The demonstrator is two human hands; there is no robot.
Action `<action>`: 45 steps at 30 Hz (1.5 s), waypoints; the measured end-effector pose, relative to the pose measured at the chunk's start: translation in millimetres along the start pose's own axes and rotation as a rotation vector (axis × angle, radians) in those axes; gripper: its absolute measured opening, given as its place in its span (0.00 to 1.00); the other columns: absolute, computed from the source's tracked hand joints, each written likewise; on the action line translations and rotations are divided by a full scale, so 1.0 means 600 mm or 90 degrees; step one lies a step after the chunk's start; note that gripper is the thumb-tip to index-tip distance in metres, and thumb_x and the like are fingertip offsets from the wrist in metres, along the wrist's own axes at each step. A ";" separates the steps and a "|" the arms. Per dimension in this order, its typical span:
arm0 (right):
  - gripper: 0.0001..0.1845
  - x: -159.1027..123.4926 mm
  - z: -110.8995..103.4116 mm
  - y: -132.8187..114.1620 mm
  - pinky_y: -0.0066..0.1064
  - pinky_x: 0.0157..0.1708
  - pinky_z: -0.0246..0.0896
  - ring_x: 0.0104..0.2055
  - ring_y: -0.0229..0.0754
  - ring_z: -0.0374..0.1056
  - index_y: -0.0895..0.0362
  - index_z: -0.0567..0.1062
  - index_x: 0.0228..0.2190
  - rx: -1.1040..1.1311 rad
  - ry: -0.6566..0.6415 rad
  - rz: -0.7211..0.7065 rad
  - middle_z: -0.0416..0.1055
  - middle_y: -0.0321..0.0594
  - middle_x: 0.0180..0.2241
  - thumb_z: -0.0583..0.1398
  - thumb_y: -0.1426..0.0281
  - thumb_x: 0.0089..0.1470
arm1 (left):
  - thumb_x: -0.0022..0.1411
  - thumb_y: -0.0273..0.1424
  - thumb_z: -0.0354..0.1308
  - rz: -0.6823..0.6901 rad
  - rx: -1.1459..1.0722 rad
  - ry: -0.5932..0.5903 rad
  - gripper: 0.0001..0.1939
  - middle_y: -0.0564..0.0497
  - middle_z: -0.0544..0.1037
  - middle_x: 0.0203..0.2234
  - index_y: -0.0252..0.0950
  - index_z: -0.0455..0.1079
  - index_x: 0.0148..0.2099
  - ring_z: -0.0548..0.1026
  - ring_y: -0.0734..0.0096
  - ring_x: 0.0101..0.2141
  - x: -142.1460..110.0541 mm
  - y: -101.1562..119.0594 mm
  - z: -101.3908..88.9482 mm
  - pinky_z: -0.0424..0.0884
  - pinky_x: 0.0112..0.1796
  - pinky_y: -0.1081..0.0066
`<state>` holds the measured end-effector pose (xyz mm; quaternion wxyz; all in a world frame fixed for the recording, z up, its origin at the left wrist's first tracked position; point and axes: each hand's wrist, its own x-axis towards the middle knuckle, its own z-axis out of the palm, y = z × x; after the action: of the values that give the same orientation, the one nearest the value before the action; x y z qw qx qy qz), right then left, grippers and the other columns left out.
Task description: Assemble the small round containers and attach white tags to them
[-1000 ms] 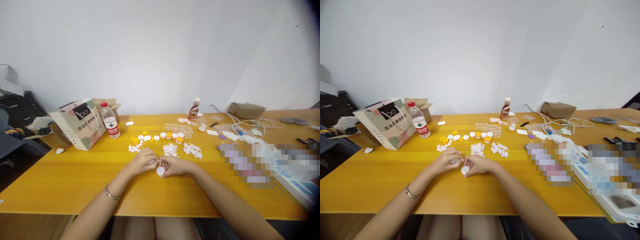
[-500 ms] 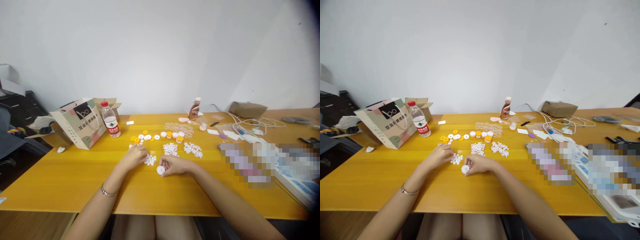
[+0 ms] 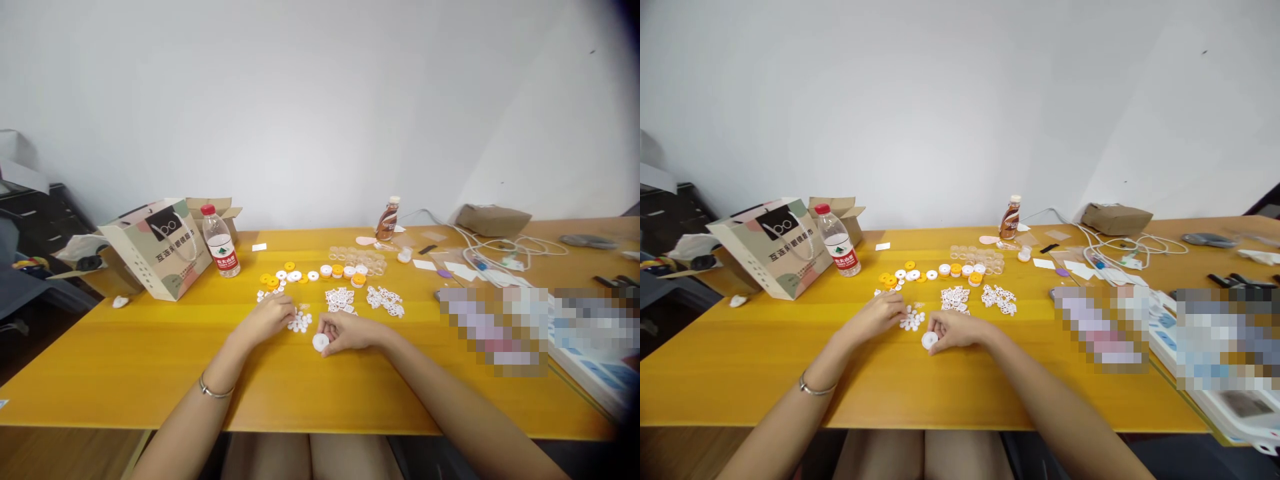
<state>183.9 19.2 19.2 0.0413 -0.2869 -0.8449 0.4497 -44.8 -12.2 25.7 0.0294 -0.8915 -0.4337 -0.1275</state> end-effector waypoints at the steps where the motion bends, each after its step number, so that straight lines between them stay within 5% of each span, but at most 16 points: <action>1: 0.24 0.000 0.000 0.000 0.24 0.25 0.53 0.26 0.33 0.59 0.58 0.65 0.32 0.000 0.000 -0.001 0.63 0.31 0.25 0.66 0.61 0.34 | 0.62 0.30 0.48 0.005 -0.012 0.007 0.11 0.51 0.70 0.26 0.35 0.69 0.31 0.66 0.72 0.30 0.000 0.003 -0.001 0.59 0.34 0.72; 9: 0.22 0.000 -0.002 0.000 0.24 0.25 0.53 0.26 0.32 0.58 0.57 0.64 0.30 -0.003 -0.006 -0.023 0.62 0.30 0.24 0.66 0.61 0.35 | 0.60 0.35 0.51 0.156 -0.127 0.010 0.09 0.51 0.72 0.31 0.38 0.69 0.37 0.68 0.73 0.34 0.008 0.052 0.009 0.60 0.38 0.72; 20: 0.22 0.003 -0.001 0.008 0.25 0.26 0.53 0.26 0.33 0.58 0.58 0.65 0.30 0.004 -0.010 -0.033 0.61 0.31 0.24 0.65 0.60 0.36 | 0.65 0.32 0.43 0.246 0.043 0.058 0.14 0.50 0.72 0.31 0.36 0.68 0.32 0.67 0.73 0.33 0.013 0.066 0.025 0.57 0.35 0.70; 45: 0.22 0.000 -0.003 0.002 0.24 0.24 0.52 0.26 0.32 0.57 0.58 0.65 0.29 0.029 -0.006 -0.020 0.60 0.30 0.23 0.65 0.59 0.35 | 0.64 0.31 0.44 0.254 0.075 0.096 0.14 0.50 0.71 0.29 0.34 0.67 0.30 0.66 0.74 0.31 0.014 0.071 0.024 0.56 0.34 0.69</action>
<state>184.8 21.1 19.2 0.0508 -0.2704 -0.8392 0.4692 -3.7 -30.2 16.6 0.1384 -0.9443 -0.2521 -0.1599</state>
